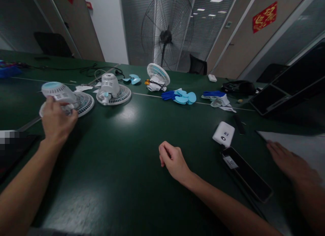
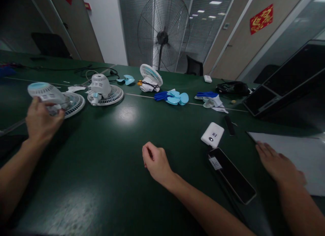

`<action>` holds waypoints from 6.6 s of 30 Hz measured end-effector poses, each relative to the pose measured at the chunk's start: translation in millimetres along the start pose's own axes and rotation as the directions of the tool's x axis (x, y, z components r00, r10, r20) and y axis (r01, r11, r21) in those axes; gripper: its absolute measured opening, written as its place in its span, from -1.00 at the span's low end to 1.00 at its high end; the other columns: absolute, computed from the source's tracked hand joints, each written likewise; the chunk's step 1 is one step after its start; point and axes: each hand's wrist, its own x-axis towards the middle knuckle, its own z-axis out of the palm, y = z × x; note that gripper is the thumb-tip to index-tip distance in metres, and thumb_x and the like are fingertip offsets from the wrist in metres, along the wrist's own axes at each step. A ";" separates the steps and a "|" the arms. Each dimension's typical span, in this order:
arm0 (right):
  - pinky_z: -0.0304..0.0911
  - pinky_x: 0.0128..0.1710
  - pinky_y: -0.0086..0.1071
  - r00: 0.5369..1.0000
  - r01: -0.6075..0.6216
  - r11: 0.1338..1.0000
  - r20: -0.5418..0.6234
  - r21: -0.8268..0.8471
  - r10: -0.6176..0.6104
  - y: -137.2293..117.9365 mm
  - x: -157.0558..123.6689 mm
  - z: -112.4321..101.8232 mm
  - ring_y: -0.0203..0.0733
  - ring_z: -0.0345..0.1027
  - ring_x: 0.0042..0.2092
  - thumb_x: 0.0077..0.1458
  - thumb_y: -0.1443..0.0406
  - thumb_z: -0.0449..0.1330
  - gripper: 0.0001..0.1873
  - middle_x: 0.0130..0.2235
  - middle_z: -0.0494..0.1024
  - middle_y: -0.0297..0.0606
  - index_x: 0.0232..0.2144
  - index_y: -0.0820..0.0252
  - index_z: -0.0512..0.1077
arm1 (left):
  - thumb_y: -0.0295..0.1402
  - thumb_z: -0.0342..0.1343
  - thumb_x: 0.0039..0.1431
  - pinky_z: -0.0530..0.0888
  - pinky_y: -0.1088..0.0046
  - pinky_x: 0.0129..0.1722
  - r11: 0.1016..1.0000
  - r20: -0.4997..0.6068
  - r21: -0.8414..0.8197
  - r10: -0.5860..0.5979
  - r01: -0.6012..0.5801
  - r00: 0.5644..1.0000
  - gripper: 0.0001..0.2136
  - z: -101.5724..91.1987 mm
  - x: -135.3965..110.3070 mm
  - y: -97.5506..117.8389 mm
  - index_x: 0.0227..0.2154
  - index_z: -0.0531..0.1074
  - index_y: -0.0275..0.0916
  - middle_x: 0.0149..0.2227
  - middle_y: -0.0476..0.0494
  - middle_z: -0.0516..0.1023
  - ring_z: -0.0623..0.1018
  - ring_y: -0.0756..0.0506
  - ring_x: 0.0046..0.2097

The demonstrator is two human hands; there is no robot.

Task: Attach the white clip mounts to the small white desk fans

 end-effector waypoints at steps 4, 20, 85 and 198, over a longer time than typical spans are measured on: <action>0.25 -0.48 -0.45 1.000 0.016 1.000 0.012 0.000 -0.016 2.5 -0.5 0.2 -0.33 0.34 -0.50 0.44 0.17 0.00 -0.69 -0.52 0.37 -0.46 -0.36 0.13 0.36 | -0.24 0.08 0.29 0.24 -0.21 0.22 0.976 -0.155 0.205 0.109 -0.076 0.982 -0.63 7.7 -3.2 -0.2 0.04 0.43 -0.39 0.32 -0.44 0.31 0.27 -0.48 0.30; 0.24 -0.48 -0.46 0.999 0.028 0.999 0.027 -0.021 -0.027 8.1 0.0 2.8 -0.34 0.36 -0.48 0.45 0.16 0.00 -0.69 -0.50 0.38 -0.44 -0.35 0.13 0.34 | -0.01 0.00 0.32 0.22 -0.11 0.14 0.893 -0.015 0.444 0.092 -0.076 0.996 -0.39 15.3 9.1 3.1 0.08 0.46 -0.56 0.28 -0.60 0.32 0.28 -0.49 0.20; 0.38 -0.02 -0.10 0.821 0.314 0.865 -0.345 -0.392 -0.454 3.5 -2.8 -1.9 -0.03 0.39 -0.01 0.29 0.47 0.04 -0.66 -0.05 0.47 -0.15 0.02 0.07 0.41 | -0.39 -0.05 0.31 0.30 -0.18 0.23 0.942 0.199 0.084 0.303 -0.324 0.932 -0.60 128.8 3.0 99.6 0.16 0.41 -0.35 0.32 -0.52 0.25 0.21 -0.51 0.34; 0.52 -0.21 -0.29 0.816 0.324 0.933 -0.452 -0.158 -0.360 9.4 2.4 3.1 -0.18 0.47 -0.17 0.21 0.33 0.36 -0.76 -0.14 0.49 -0.26 -0.06 0.01 0.60 | -0.19 0.14 0.39 0.52 0.31 -0.15 0.562 0.566 -0.766 0.356 0.314 0.744 -0.66 27.6 -174.7 202.3 0.08 0.21 -0.17 -0.09 -0.17 0.59 0.60 -0.17 -0.07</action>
